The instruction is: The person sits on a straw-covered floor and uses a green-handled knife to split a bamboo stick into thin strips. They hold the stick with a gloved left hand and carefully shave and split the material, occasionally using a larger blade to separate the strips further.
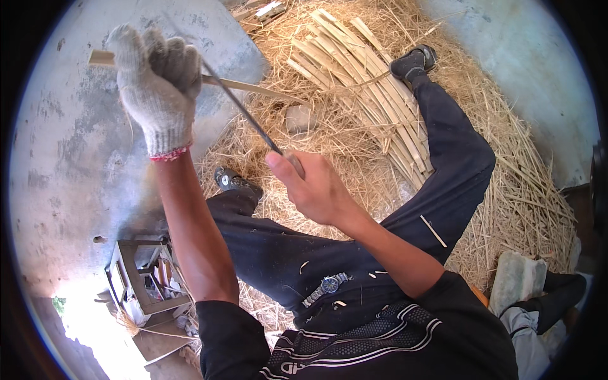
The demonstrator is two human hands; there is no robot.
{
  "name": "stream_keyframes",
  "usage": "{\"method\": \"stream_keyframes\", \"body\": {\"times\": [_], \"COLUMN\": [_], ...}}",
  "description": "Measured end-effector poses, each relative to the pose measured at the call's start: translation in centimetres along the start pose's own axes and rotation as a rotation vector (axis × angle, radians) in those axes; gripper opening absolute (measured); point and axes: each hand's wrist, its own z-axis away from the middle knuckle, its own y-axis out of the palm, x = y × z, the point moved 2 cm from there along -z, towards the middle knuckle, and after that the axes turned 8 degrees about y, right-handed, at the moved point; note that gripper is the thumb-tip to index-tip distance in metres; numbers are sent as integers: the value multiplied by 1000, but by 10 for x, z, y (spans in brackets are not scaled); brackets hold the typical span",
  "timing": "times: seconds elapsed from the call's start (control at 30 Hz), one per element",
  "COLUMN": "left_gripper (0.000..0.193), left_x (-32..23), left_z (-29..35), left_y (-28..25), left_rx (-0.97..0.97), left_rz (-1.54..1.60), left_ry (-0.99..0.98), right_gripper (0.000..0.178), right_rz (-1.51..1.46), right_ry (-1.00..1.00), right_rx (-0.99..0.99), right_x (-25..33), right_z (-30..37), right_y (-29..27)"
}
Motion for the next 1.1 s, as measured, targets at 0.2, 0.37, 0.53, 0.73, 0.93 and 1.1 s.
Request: {"method": "stream_keyframes", "body": {"times": [0.2, 0.37, 0.53, 0.73, 0.93, 1.1], "left_gripper": [57, 58, 57, 58, 59, 59], "left_x": [-6, -12, -8, -12, -14, -19], "left_z": [-6, -4, 6, 1, 14, 13], "left_y": [-3, -32, -23, -47, -43, -56], "left_rx": [-105, -88, -128, -154, -128, -136], "left_rz": [-116, -117, -87, -98, -66, -73], "left_ry": [84, 117, 135, 90, 80, 69], "right_gripper": [67, 64, 64, 62, 62, 63], "right_rz": [28, 100, 132, 164, 191, 242], "right_ry": [22, -71, 94, -24, 114, 41], "right_rx": [-51, -42, -53, -67, -39, -23], "right_x": [-10, 28, 1, 13, -11, 19], "right_z": [-39, -21, -35, -32, -50, -37], "right_y": [25, 35, 37, 39, 35, 35]}}
